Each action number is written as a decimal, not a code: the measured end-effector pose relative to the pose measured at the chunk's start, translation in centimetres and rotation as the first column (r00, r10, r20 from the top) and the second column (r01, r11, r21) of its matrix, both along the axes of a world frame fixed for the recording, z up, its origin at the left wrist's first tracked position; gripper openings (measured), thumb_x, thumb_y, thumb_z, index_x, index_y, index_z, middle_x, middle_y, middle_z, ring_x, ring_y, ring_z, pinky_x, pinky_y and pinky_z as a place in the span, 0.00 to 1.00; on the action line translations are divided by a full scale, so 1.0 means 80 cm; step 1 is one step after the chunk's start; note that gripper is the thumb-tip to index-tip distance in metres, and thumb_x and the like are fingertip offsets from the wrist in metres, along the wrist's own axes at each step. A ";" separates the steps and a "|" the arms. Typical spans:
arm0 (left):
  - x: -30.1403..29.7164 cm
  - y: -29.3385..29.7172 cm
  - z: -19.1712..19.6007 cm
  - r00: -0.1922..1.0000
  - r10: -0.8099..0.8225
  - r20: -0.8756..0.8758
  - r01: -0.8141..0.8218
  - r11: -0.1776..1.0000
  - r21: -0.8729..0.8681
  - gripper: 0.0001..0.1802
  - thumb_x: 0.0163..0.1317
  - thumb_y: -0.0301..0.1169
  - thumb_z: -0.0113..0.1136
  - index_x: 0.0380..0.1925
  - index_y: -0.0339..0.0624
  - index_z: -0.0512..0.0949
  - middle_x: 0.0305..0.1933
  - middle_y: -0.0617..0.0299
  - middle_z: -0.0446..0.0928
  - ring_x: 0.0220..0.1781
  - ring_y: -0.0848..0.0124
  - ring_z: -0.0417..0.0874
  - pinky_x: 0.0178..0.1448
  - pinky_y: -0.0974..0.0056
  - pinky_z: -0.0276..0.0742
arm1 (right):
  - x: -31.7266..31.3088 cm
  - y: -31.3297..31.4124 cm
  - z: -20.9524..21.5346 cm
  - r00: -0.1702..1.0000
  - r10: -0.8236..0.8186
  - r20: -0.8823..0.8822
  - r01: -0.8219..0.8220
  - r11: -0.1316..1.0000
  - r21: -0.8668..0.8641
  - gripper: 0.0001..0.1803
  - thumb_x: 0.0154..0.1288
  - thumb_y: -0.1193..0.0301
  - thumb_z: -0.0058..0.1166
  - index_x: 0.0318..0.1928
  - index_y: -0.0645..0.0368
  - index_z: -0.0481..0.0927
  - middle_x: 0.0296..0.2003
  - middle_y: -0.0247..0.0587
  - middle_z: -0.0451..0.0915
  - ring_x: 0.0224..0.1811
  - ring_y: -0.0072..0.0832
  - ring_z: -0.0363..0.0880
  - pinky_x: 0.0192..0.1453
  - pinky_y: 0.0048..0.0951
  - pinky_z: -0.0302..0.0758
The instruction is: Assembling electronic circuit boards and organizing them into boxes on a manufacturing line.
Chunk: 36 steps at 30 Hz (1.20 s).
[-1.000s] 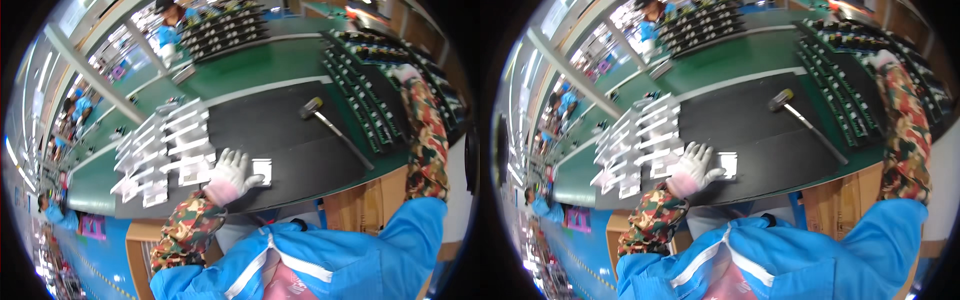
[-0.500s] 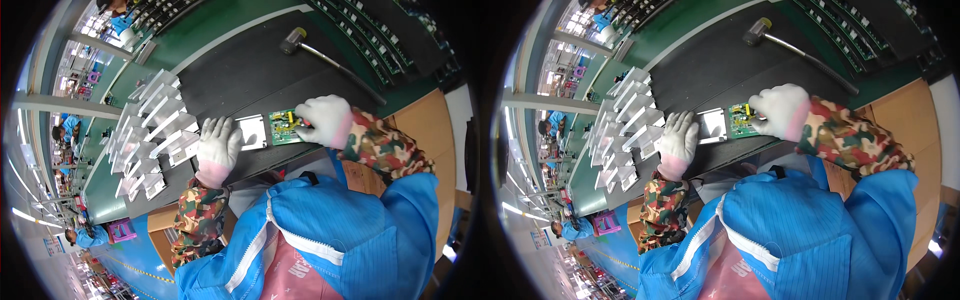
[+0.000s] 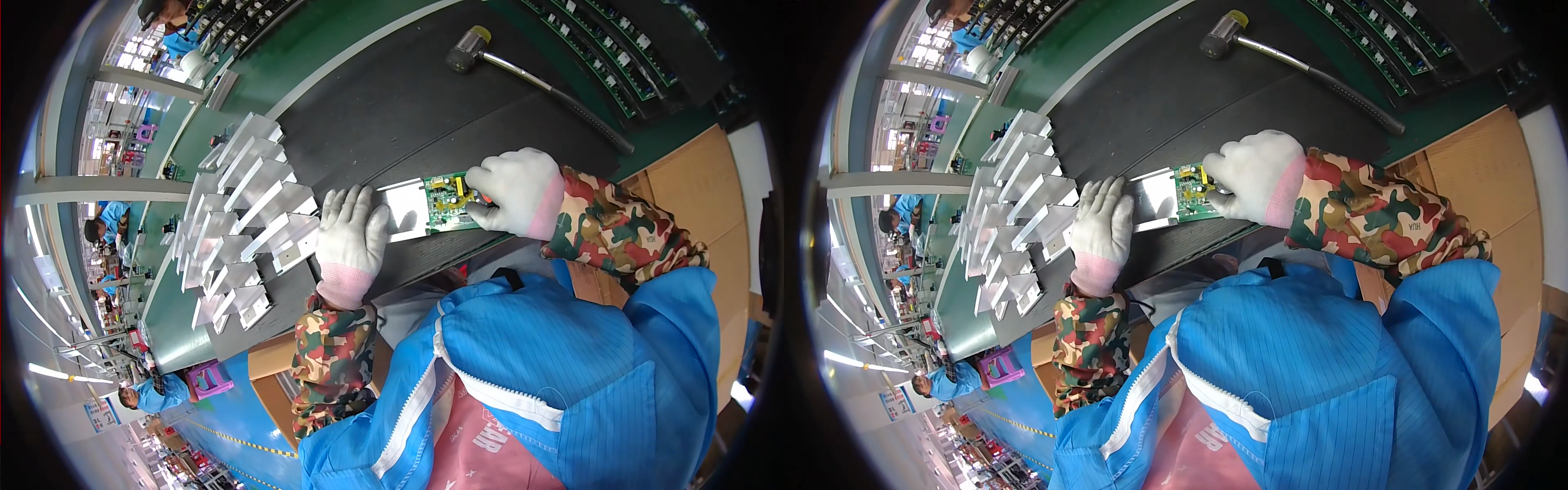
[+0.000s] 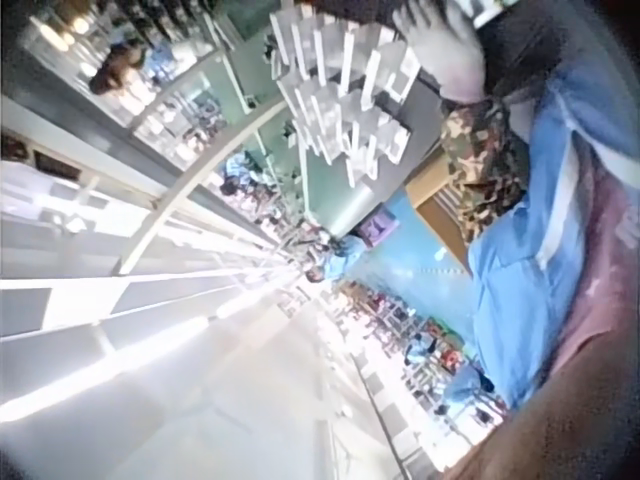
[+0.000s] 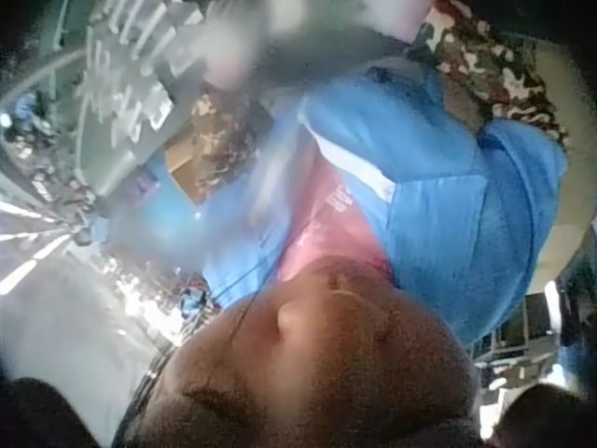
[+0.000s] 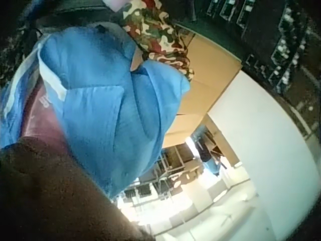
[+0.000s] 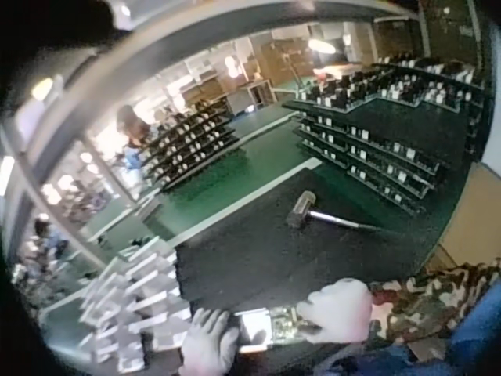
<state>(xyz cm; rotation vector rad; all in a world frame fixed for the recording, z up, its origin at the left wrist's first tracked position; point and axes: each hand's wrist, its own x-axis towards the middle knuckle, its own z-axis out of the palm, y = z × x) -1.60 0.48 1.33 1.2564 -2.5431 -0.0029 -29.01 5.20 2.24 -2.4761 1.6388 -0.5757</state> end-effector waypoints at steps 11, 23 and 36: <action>0.000 0.001 0.000 1.000 0.011 0.000 -0.011 1.000 0.016 0.23 0.72 0.42 0.44 0.54 0.35 0.77 0.57 0.45 0.77 0.63 0.43 0.72 0.70 0.49 0.64 | 0.005 -0.006 0.019 0.996 0.052 -0.074 -0.048 0.997 0.061 0.15 0.53 0.57 0.63 0.32 0.55 0.81 0.25 0.38 0.79 0.30 0.37 0.82 0.36 0.37 0.76; -0.002 -0.002 0.000 1.000 0.023 0.008 -0.023 0.999 0.025 0.24 0.72 0.43 0.44 0.54 0.36 0.77 0.57 0.45 0.77 0.63 0.43 0.72 0.69 0.49 0.65 | 0.002 -0.005 0.017 0.994 0.046 -0.099 -0.032 0.990 0.137 0.16 0.56 0.55 0.62 0.35 0.55 0.82 0.28 0.40 0.81 0.32 0.38 0.83 0.40 0.38 0.78; 0.001 0.001 0.000 0.999 -0.051 -0.007 0.051 0.999 -0.011 0.22 0.71 0.40 0.45 0.52 0.35 0.77 0.56 0.46 0.77 0.62 0.46 0.74 0.70 0.50 0.65 | -0.001 -0.005 0.002 0.991 0.115 -0.071 -0.111 0.992 0.059 0.17 0.54 0.56 0.64 0.34 0.55 0.81 0.27 0.39 0.80 0.32 0.38 0.83 0.37 0.37 0.78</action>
